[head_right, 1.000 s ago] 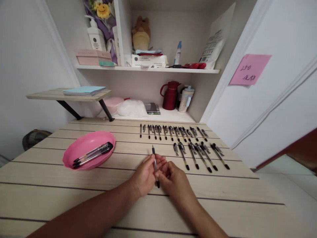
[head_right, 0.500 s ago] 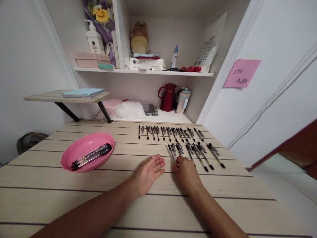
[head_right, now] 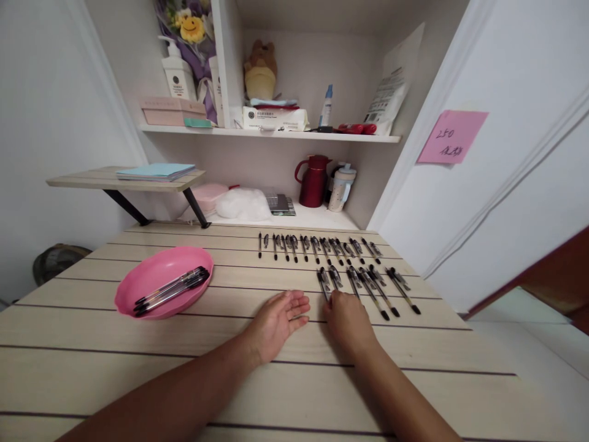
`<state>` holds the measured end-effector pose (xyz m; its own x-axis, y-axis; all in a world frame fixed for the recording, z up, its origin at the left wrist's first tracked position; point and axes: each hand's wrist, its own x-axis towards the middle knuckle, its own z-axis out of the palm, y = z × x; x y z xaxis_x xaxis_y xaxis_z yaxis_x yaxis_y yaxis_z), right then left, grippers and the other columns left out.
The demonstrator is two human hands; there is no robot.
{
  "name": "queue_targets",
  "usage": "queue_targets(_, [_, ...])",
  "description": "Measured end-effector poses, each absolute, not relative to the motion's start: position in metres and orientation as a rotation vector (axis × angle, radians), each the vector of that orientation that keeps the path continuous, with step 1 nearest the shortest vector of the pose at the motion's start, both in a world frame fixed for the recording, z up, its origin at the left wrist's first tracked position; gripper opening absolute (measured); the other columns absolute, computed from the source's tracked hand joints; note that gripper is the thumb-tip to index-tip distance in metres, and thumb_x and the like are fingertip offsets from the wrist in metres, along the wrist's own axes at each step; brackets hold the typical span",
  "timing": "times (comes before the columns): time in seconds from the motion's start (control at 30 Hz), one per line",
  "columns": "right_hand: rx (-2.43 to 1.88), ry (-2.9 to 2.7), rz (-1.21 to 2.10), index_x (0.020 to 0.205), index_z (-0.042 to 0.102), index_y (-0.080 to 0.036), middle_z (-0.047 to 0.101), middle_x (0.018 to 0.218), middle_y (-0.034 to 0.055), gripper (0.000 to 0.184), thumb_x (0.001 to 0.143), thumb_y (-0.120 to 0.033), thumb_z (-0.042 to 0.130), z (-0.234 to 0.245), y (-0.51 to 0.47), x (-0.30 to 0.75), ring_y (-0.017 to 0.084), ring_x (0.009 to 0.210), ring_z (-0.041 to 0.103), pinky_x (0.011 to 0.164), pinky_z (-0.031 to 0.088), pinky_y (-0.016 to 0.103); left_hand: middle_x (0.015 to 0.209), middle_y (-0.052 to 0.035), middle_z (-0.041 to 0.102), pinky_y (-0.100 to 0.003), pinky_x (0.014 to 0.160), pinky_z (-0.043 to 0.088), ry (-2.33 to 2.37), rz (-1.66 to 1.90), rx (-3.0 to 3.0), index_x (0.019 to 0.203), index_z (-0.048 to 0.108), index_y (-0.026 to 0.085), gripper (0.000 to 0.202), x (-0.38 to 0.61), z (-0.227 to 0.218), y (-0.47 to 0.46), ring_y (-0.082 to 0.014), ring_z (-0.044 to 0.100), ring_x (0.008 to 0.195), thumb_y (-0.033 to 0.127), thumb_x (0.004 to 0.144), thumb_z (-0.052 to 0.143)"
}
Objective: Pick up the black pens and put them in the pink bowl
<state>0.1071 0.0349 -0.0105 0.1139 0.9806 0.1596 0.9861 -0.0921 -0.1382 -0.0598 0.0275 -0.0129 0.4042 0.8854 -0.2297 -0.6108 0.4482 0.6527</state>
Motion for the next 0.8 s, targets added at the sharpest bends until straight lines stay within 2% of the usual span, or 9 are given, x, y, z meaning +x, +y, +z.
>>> queue_targets(0.17, [-2.161, -1.945, -0.032, 0.068, 0.06, -0.016, 0.065, 0.064, 0.0101, 0.024, 0.079, -0.03, 0.045, -0.011, 0.034, 0.106, 0.019, 0.063, 0.06, 0.055, 0.033, 0.026, 0.096, -0.0139, 0.061, -0.038, 0.083, 0.04, 0.613, 0.998, 0.516, 0.091, 0.059, 0.014, 0.037, -0.06, -0.013, 0.028, -0.0228, 0.056, 0.092, 0.042, 0.068, 0.064])
queue_targets(0.33, [-2.169, -1.928, -0.066, 0.074, 0.057, -0.016, 0.064, 0.068, 0.0095, 0.02, 0.08, -0.03, 0.045, -0.004, 0.023, 0.098, 0.019, 0.063, 0.059, 0.053, 0.03, 0.026, 0.093, -0.0132, 0.061, -0.036, 0.079, 0.042, 0.614, 1.001, 0.52, 0.091, 0.059, 0.013, 0.035, -0.06, -0.011, 0.029, -0.0213, 0.057, 0.088, 0.04, 0.069, 0.063])
queue_targets(0.43, [-2.123, -1.979, -0.028, 0.074, 0.055, -0.016, 0.064, 0.07, 0.0083, 0.02, 0.083, -0.027, 0.041, 0.001, 0.01, 0.084, 0.017, 0.062, 0.059, 0.051, 0.027, 0.026, 0.085, -0.01, 0.062, -0.028, 0.063, 0.044, 0.624, 1.013, 0.562, 0.091, 0.057, 0.013, 0.035, -0.061, -0.01, 0.029, -0.0159, 0.059, 0.072, 0.041, 0.07, 0.061])
queue_targets(0.5, [-2.056, -2.038, 0.04, 0.072, 0.055, -0.017, 0.064, 0.071, 0.0075, 0.021, 0.084, -0.024, 0.039, 0.004, 0.002, 0.07, 0.016, 0.062, 0.058, 0.051, 0.026, 0.026, 0.075, -0.0055, 0.061, -0.021, 0.048, 0.038, 0.641, 1.022, 0.657, 0.091, 0.056, 0.014, 0.035, -0.064, -0.008, 0.03, -0.0093, 0.053, 0.053, 0.042, 0.071, 0.059])
queue_targets(0.57, [-1.974, -2.097, 0.122, 0.072, 0.056, -0.017, 0.065, 0.072, 0.0074, 0.022, 0.084, -0.022, 0.038, 0.007, -0.002, 0.054, 0.016, 0.063, 0.058, 0.051, 0.026, 0.026, 0.065, -0.0007, 0.057, -0.018, 0.039, 0.028, 0.686, 1.035, 0.798, 0.09, 0.056, 0.014, 0.035, -0.068, -0.004, 0.032, -0.0047, 0.042, 0.04, 0.044, 0.072, 0.057])
queue_targets(0.67, [-1.869, -2.179, 0.193, 0.077, 0.059, -0.016, 0.066, 0.075, 0.0084, 0.021, 0.083, -0.021, 0.039, 0.012, -0.001, 0.031, 0.016, 0.065, 0.059, 0.054, 0.027, 0.025, 0.058, 0.0026, 0.053, -0.018, 0.038, 0.026, 0.83, 1.086, 0.985, 0.088, 0.057, 0.014, 0.03, -0.079, 0.012, 0.038, -0.0033, 0.038, 0.036, 0.04, 0.072, 0.056])
queue_targets(0.8, [-1.819, -2.242, 0.179, 0.078, 0.059, -0.017, 0.067, 0.079, 0.0077, 0.021, 0.084, -0.027, 0.041, 0.009, 0.009, 0.011, 0.017, 0.07, 0.059, 0.056, 0.028, 0.025, 0.063, -0.0001, 0.058, -0.018, 0.046, 0.034, 0.993, 1.11, 1.239, 0.087, 0.059, 0.014, 0.025, -0.114, 0.048, 0.054, -0.006, 0.047, 0.046, 0.033, 0.07, 0.057])
